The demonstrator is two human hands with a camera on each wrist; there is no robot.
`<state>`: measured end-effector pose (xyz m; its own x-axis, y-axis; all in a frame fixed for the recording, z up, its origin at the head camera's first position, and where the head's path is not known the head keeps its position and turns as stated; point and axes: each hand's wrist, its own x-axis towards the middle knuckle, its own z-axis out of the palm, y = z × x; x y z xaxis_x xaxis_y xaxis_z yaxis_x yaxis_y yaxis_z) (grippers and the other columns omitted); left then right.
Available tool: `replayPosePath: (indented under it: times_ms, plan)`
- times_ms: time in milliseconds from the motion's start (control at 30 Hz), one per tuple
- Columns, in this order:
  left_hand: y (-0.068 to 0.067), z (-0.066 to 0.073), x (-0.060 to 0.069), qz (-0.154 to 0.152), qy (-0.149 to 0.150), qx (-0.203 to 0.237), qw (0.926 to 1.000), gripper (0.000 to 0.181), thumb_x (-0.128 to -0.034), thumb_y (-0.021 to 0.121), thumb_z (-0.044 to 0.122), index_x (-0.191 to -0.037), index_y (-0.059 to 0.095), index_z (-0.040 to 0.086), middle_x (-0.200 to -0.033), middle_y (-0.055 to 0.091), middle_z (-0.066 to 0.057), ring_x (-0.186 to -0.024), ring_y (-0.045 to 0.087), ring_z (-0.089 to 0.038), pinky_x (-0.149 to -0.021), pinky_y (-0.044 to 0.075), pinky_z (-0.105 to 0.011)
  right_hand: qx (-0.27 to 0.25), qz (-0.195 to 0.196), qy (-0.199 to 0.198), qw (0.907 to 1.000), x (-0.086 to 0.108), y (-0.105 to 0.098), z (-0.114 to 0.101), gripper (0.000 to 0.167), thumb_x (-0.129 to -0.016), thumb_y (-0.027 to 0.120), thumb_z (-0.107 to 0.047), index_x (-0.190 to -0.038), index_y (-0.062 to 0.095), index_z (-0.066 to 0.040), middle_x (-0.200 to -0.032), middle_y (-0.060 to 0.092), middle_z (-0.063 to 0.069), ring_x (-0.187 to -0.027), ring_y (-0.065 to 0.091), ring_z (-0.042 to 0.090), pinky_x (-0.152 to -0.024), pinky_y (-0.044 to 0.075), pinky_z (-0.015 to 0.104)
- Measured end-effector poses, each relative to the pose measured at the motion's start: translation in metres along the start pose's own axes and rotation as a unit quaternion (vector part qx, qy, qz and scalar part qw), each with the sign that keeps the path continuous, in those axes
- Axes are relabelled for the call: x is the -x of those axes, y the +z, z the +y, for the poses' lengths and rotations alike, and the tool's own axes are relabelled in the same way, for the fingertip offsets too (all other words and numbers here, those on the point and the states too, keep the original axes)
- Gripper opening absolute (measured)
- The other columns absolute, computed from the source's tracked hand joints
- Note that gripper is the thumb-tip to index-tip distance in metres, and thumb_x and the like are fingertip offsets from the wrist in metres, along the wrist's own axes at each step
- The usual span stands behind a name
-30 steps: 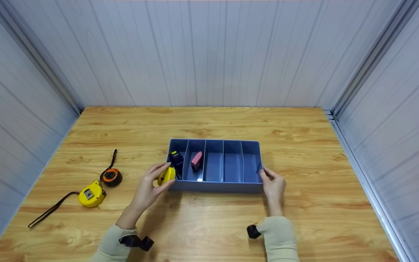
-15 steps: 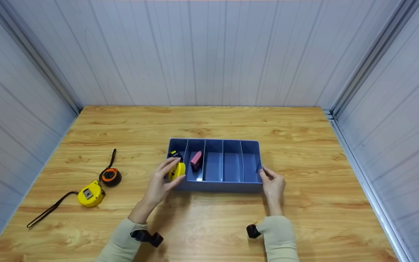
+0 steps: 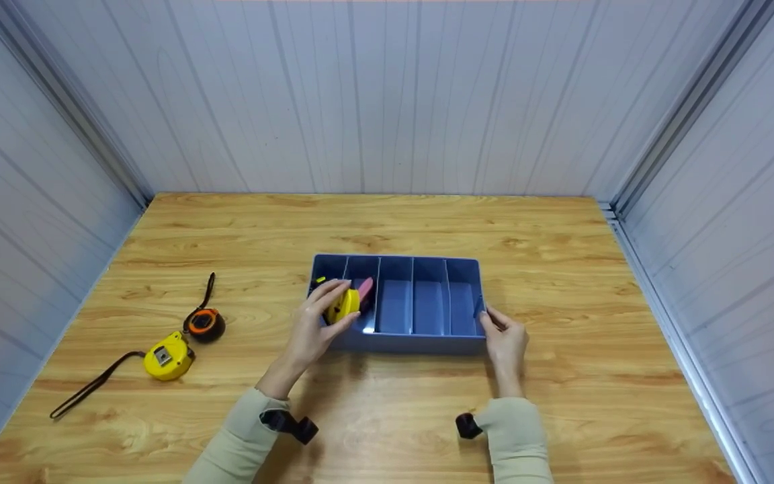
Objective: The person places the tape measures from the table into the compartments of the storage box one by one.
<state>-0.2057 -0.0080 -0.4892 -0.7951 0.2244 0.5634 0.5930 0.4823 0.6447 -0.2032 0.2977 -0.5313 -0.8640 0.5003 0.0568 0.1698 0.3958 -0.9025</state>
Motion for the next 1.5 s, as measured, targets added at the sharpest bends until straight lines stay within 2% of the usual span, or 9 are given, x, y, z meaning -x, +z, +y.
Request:
replayPosePath:
  times_ms: [233,367,533,733,1000,1167,1267,1367,1500]
  plan:
    - [0.01,0.002,-0.009,0.001,-0.003,0.003,1.0,0.046,-0.0802,0.065,0.022,-0.122,0.054,0.005,-0.12,0.049,-0.01,-0.116,0.042,-0.025,-0.089,0.041,-0.026,0.018,-0.006,-0.001,0.9998,-0.001,-0.001,-0.002,0.03,-0.081,0.063,-0.021,-0.106,0.065,-0.003,-0.103,0.061,0.015,-0.093,0.056,0.014,-0.068,0.04,0.009]
    - [0.018,0.003,-0.014,0.001,-0.009,0.011,0.9999,0.047,-0.0805,0.065,0.021,-0.122,0.053,0.005,-0.121,0.048,-0.009,-0.116,0.042,-0.023,-0.089,0.041,-0.025,0.019,-0.013,0.006,0.9997,-0.002,-0.002,-0.001,0.031,-0.082,0.063,-0.022,-0.107,0.065,-0.003,-0.105,0.061,0.014,-0.097,0.056,0.018,-0.069,0.04,0.009]
    - [0.027,0.003,-0.019,0.005,-0.005,0.015,0.9999,0.047,-0.0801,0.065,0.021,-0.123,0.053,0.004,-0.12,0.049,-0.011,-0.116,0.042,-0.026,-0.089,0.041,-0.026,0.015,-0.014,0.008,0.9998,-0.001,-0.001,0.0,0.032,-0.082,0.063,-0.022,-0.107,0.064,-0.003,-0.106,0.06,0.014,-0.1,0.055,0.022,-0.074,0.042,0.015]
    - [0.037,0.003,-0.023,0.002,-0.004,0.01,0.9999,0.048,-0.0802,0.065,0.022,-0.123,0.053,0.004,-0.121,0.049,-0.01,-0.117,0.041,-0.024,-0.092,0.038,-0.025,0.002,0.007,0.003,1.0,-0.001,0.001,0.001,0.029,-0.079,0.065,-0.019,-0.104,0.066,-0.003,-0.1,0.063,0.013,-0.095,0.057,0.019,-0.068,0.04,0.009]
    - [0.05,0.004,-0.03,-0.005,0.006,0.003,1.0,0.048,-0.0794,0.066,0.022,-0.122,0.053,0.004,-0.12,0.049,-0.011,-0.115,0.042,-0.023,-0.092,0.038,-0.024,0.007,-0.008,0.011,0.9999,-0.001,-0.001,-0.001,0.031,-0.08,0.065,-0.022,-0.107,0.065,-0.005,-0.103,0.061,0.013,-0.099,0.056,0.021,-0.071,0.041,0.011]
    - [0.056,0.005,-0.036,-0.007,0.014,-0.009,0.9998,0.047,-0.0791,0.067,0.021,-0.121,0.054,0.004,-0.119,0.05,-0.011,-0.114,0.043,-0.022,-0.092,0.038,-0.023,0.003,-0.002,0.005,1.0,-0.001,0.0,0.0,0.029,-0.08,0.065,-0.019,-0.105,0.066,-0.005,-0.102,0.061,0.012,-0.094,0.057,0.012,-0.071,0.041,0.01]
    - [0.059,0.005,-0.039,-0.009,0.023,-0.016,0.9996,0.047,-0.0792,0.067,0.022,-0.12,0.054,0.004,-0.118,0.05,-0.011,-0.112,0.045,-0.021,-0.091,0.038,-0.022,0.001,-0.003,0.003,1.0,-0.001,0.0,0.0,0.03,-0.08,0.065,-0.019,-0.106,0.065,-0.004,-0.103,0.061,0.013,-0.095,0.057,0.013,-0.076,0.043,0.016]
    - [0.062,0.006,-0.042,-0.015,0.028,-0.014,0.9994,0.047,-0.0796,0.066,0.022,-0.121,0.054,0.004,-0.118,0.05,-0.011,-0.111,0.045,-0.021,-0.09,0.039,-0.022,0.002,-0.007,0.005,1.0,-0.001,0.0,0.0,0.03,-0.08,0.065,-0.019,-0.106,0.065,-0.003,-0.104,0.06,0.013,-0.1,0.055,0.021,-0.078,0.043,0.019]
    - [0.068,0.007,-0.045,-0.022,0.029,-0.014,0.9992,0.047,-0.0799,0.066,0.021,-0.121,0.054,0.003,-0.119,0.049,-0.013,-0.112,0.044,-0.023,-0.092,0.037,-0.022,0.006,-0.007,0.004,0.9999,-0.001,0.0,-0.001,0.031,-0.08,0.065,-0.02,-0.106,0.065,-0.003,-0.105,0.06,0.013,-0.101,0.055,0.022,-0.078,0.043,0.02]
